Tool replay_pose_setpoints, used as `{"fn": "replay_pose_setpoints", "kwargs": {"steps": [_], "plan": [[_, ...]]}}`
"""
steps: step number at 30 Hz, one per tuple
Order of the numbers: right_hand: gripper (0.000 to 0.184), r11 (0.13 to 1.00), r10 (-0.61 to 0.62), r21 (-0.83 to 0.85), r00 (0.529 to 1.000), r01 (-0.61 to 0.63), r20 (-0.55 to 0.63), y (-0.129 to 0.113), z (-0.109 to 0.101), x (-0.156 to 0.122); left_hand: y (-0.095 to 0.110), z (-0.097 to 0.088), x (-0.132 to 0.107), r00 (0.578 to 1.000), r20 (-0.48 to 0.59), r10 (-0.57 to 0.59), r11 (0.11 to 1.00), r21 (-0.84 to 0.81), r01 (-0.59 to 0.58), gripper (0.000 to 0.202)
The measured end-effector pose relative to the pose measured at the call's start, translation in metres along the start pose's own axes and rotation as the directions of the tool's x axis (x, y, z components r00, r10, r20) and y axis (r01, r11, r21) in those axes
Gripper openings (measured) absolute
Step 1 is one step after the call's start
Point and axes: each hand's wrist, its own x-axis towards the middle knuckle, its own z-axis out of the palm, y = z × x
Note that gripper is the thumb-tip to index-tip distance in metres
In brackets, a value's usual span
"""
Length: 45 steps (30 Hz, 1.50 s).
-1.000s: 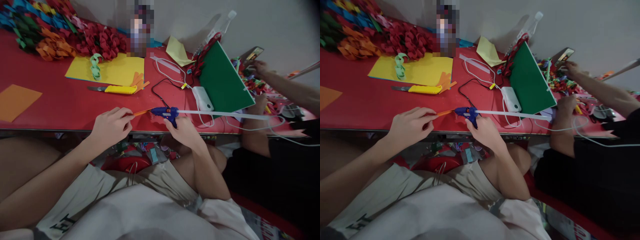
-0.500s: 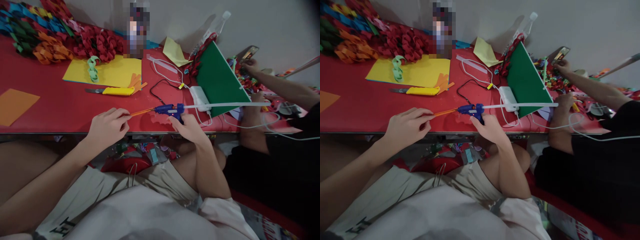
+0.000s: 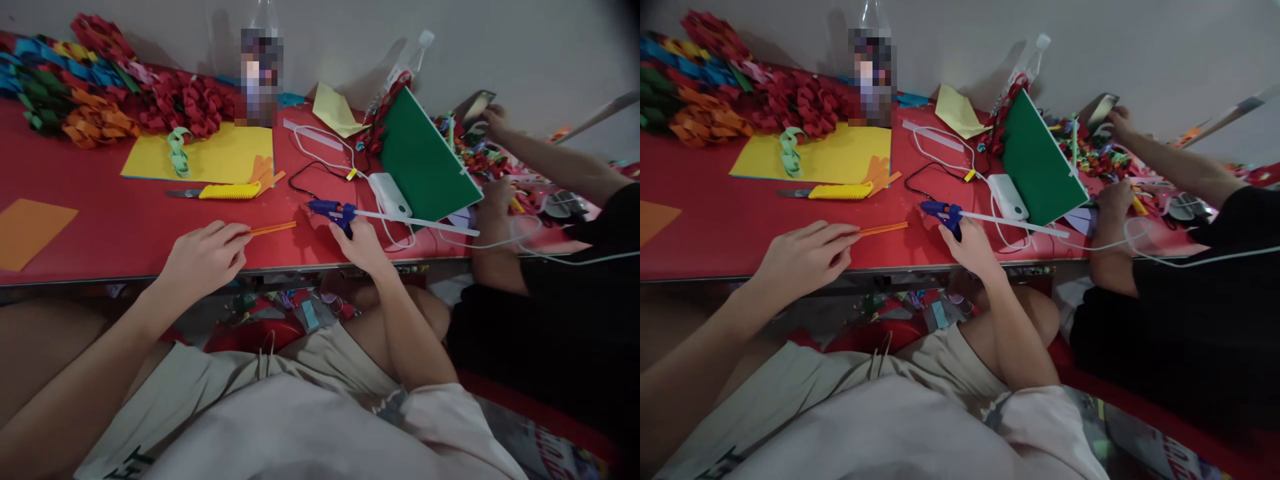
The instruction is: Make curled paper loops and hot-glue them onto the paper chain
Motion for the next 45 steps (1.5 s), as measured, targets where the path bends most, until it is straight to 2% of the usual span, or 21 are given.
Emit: {"fn": "replay_pose_setpoints", "kwargs": {"steps": [2,5,7,8,9,10,11,12,14,15,18,20,24,32,41,45], "plan": [[0.054,0.999,-0.008,-0.036,1.000,0.008,0.021,0.003,-0.010,-0.009,0.000,-0.001,0.000,1.000,0.007,0.007,1.000,0.006,-0.007,0.035],[0.065,0.992,-0.034,-0.123,0.999,0.038,0.034,0.000,-0.044,-0.032,-0.001,-0.001,-0.001,0.999,0.027,0.024,1.000,-0.006,-0.024,0.037],[0.044,0.988,-0.003,-0.153,0.999,0.011,0.052,-0.013,-0.069,-0.048,-0.001,-0.001,-0.002,0.998,0.050,0.033,0.999,-0.029,-0.031,0.037],[0.033,0.988,0.028,-0.154,0.990,-0.007,0.139,-0.023,-0.077,-0.053,-0.002,-0.002,-0.003,0.997,0.065,0.038,0.998,-0.046,-0.035,0.037],[0.028,0.993,0.026,-0.121,0.962,0.007,0.272,-0.036,-0.080,-0.056,-0.002,-0.003,-0.003,0.996,0.082,0.044,0.997,-0.068,-0.038,0.038],[0.025,0.996,-0.038,-0.058,0.927,0.064,0.374,-0.050,-0.078,-0.057,-0.002,-0.004,-0.004,0.994,0.099,0.048,0.995,-0.092,-0.039,0.039],[0.024,0.990,-0.127,-0.008,0.908,0.142,0.399,-0.064,-0.070,-0.056,-0.002,-0.005,-0.005,0.992,0.114,0.049,0.993,-0.112,-0.036,0.041],[0.024,0.976,-0.210,0.011,0.919,0.218,0.333,-0.078,-0.058,-0.053,-0.002,-0.006,-0.005,0.991,0.125,0.046,0.992,-0.121,-0.031,0.044],[0.032,0.942,-0.306,-0.077,0.929,0.328,0.209,-0.100,-0.025,-0.041,-0.002,-0.009,-0.004,0.990,0.135,0.027,0.996,-0.088,-0.015,0.048],[0.037,0.916,-0.345,-0.134,0.914,0.377,0.213,-0.109,-0.008,-0.033,-0.002,-0.010,-0.003,0.990,0.137,0.019,0.999,-0.051,-0.012,0.049],[0.048,0.876,-0.362,-0.254,0.907,0.409,0.214,-0.120,0.033,-0.011,-0.001,-0.012,0.000,0.988,0.148,0.031,0.998,0.043,-0.037,0.049],[0.050,0.856,-0.366,-0.299,0.902,0.422,0.228,-0.119,0.045,-0.004,0.000,-0.012,0.001,0.988,0.148,0.046,0.997,0.054,-0.054,0.048],[0.051,0.838,-0.351,-0.343,0.900,0.425,0.258,-0.111,0.044,-0.007,0.001,-0.012,0.000,0.992,0.121,0.025,0.998,0.048,-0.031,0.046],[0.052,0.874,-0.185,-0.407,0.956,0.266,0.227,-0.095,0.032,-0.022,0.003,-0.009,-0.003,0.994,0.111,0.000,0.997,0.080,-0.009,0.046],[0.050,0.934,-0.181,-0.274,0.966,0.228,0.185,-0.086,0.029,-0.018,0.007,-0.008,0.006,0.999,0.048,-0.012,0.989,0.145,0.005,0.038],[0.050,0.928,-0.163,-0.302,0.966,0.220,0.202,-0.092,0.028,-0.019,0.010,-0.002,0.022,0.995,0.002,-0.096,0.993,0.075,0.095,0.029]]}}
